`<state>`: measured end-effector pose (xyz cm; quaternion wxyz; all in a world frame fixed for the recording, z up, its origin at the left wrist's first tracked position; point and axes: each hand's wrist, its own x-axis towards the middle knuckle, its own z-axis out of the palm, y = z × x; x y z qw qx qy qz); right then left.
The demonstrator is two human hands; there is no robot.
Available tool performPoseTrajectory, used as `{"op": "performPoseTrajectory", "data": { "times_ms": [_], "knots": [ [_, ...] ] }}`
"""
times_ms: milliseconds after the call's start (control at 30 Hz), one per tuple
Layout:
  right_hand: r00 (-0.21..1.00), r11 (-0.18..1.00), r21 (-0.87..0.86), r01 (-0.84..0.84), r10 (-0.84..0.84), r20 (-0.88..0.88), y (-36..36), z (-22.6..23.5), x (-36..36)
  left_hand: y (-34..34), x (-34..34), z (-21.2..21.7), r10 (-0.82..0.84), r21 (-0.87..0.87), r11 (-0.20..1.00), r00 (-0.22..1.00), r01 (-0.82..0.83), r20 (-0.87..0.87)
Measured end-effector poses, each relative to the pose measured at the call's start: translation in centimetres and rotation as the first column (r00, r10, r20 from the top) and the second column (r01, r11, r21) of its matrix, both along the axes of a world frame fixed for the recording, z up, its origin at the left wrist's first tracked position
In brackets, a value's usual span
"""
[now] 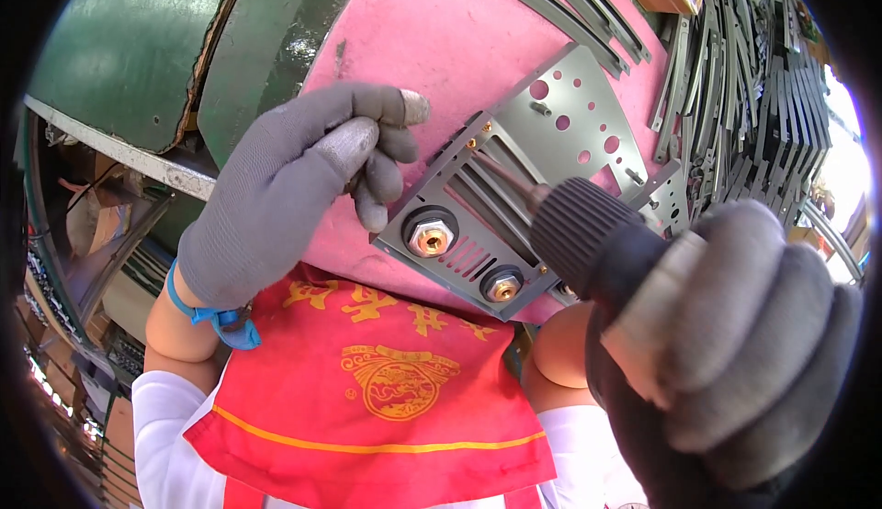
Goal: Assembling components and displays onto metal inverter panels using an electric screwdriver.
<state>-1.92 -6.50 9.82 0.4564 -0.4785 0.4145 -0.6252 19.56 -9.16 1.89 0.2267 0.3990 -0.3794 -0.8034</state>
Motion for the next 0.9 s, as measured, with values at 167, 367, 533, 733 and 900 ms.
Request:
{"op": "performPoseTrajectory", "data": {
  "times_ms": [167,367,533,733,900],
  "knots": [
    [0.999,0.999,-0.032,0.029,-0.028,0.019,-0.5,-0.2,1.5,-0.5,-1.6,-0.2,0.145,0.219,0.970,0.976,-0.107,-0.163],
    [0.998,0.997,-0.068,0.042,-0.039,0.044,-0.4,0.5,2.4,-1.0,-1.4,-1.0,0.027,0.267,0.962,0.961,0.049,-0.274],
    [0.997,0.995,-0.085,0.054,-0.048,0.066,-0.4,0.7,2.5,-0.9,-2.0,-0.1,0.163,0.421,0.906,0.954,-0.044,-0.251],
    [0.994,0.994,-0.095,0.061,-0.051,0.097,-0.2,0.9,2.5,-1.0,-1.4,-0.1,-0.015,0.422,0.894,0.953,0.148,-0.303],
    [0.991,0.993,-0.104,0.064,-0.050,0.127,0.4,1.4,2.6,-0.5,-1.7,-0.4,-0.003,0.412,0.905,0.971,0.105,-0.239]
  ]
}}
